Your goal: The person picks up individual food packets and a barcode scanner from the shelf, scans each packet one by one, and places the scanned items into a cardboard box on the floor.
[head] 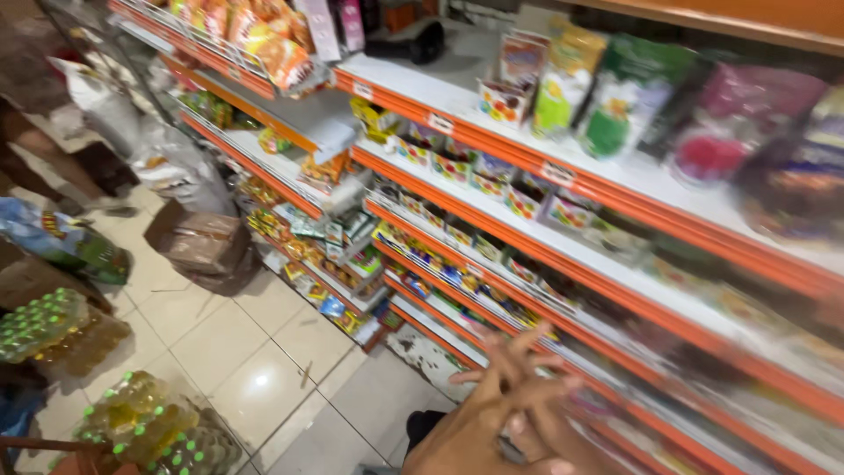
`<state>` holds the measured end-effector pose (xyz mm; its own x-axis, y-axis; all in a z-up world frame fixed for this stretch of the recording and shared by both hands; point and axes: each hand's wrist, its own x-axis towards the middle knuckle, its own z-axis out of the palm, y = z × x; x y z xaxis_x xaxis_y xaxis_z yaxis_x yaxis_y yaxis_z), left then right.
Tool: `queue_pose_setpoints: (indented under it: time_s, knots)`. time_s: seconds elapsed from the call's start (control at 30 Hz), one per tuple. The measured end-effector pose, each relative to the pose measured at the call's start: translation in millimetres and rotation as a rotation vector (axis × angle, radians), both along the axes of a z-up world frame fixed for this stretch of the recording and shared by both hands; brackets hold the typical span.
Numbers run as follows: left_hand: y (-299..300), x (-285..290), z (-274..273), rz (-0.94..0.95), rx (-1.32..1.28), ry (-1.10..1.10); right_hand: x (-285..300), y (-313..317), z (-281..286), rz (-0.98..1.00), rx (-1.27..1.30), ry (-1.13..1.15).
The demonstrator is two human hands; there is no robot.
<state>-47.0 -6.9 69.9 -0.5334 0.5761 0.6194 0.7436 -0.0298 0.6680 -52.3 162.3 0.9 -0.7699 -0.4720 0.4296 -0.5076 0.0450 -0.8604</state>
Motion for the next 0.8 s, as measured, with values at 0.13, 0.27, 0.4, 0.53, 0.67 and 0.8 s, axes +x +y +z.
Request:
queue_pose_setpoints:
  time_s: [0.13,0.27,0.4,0.53,0.67,0.8]
  knots:
    - [-17.0,-70.9,36.7,0.021,0.145,-0.019,-32.5,-4.1,38.5,-0.262,-0.068,0.011]
    - [-47.3,-170.4,52.4,0.049,0.01,-0.059,-98.2,-28.1,84.2,-0.447,-0.088,0.078]
    - [-72.3,-300.9,77.7,0.167,0.069,0.217,-164.2,-62.0,121.6,-0.66,0.214,0.286]
    - [-85.3,-426.6,118.8,0.339,0.054,0.317,-244.7,-102.8,158.9,-0.733,0.204,0.307]
    - [-85.1,-515.4,124.2,0.4,-0.068,0.488,-295.0,-124.9,162.8,-0.758,0.259,0.13]
    - [-76.1,-564.7,118.2,0.378,-0.214,0.548,-316.3,-135.0,152.7,-0.863,0.263,0.079]
